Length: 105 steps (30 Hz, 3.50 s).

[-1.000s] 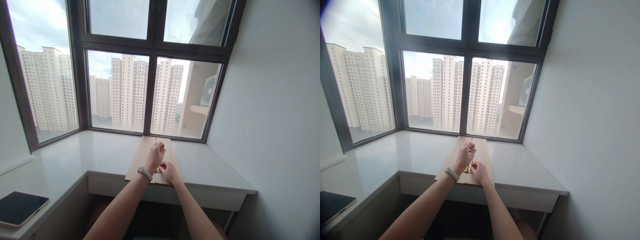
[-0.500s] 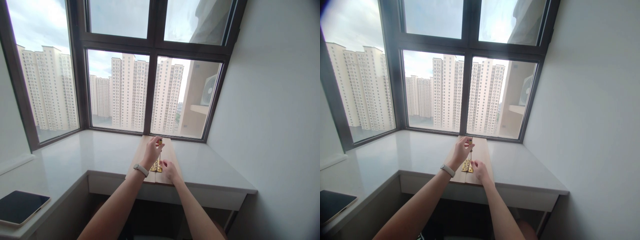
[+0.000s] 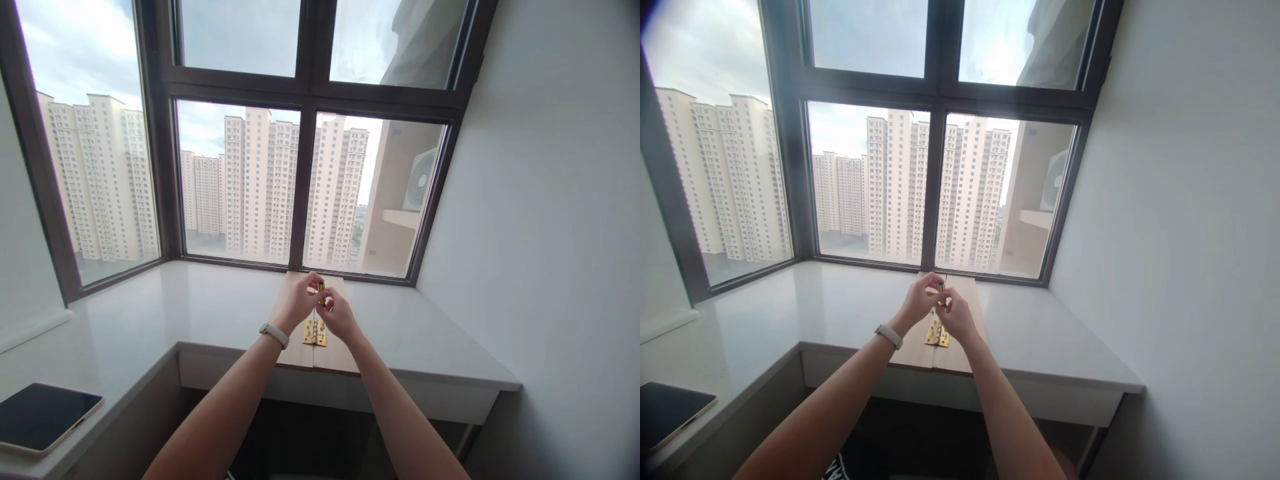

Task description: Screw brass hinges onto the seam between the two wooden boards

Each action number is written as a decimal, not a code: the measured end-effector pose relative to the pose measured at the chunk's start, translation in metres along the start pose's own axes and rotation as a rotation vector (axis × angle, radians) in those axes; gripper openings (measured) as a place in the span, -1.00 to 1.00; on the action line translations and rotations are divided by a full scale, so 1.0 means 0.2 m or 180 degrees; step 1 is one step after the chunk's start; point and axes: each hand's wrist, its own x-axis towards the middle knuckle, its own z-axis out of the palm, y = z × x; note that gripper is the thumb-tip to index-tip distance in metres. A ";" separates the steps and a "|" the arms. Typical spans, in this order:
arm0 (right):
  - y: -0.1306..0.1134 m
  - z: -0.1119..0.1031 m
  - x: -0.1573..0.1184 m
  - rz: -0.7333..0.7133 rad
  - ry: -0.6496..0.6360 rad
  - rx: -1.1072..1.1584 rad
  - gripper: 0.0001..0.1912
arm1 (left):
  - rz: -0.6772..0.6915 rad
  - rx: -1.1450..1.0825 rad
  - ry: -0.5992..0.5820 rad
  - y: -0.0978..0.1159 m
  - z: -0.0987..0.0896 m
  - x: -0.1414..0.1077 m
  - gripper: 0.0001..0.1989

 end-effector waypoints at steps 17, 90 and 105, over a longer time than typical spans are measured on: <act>0.05 0.00 -0.26 0.0159 0.0746 0.0226 -0.74 | -0.0701 0.1980 -0.1135 -0.70 -0.01 -0.17 -0.63; -0.03 0.07 -0.20 0.0117 0.0312 0.0539 -0.77 | -0.0620 0.0561 -0.0898 -0.41 -0.03 -0.49 -0.87; 0.00 0.07 -0.14 0.0277 0.0000 0.0559 -0.77 | -0.0544 0.0748 -0.0893 -0.36 -0.03 -0.48 -0.95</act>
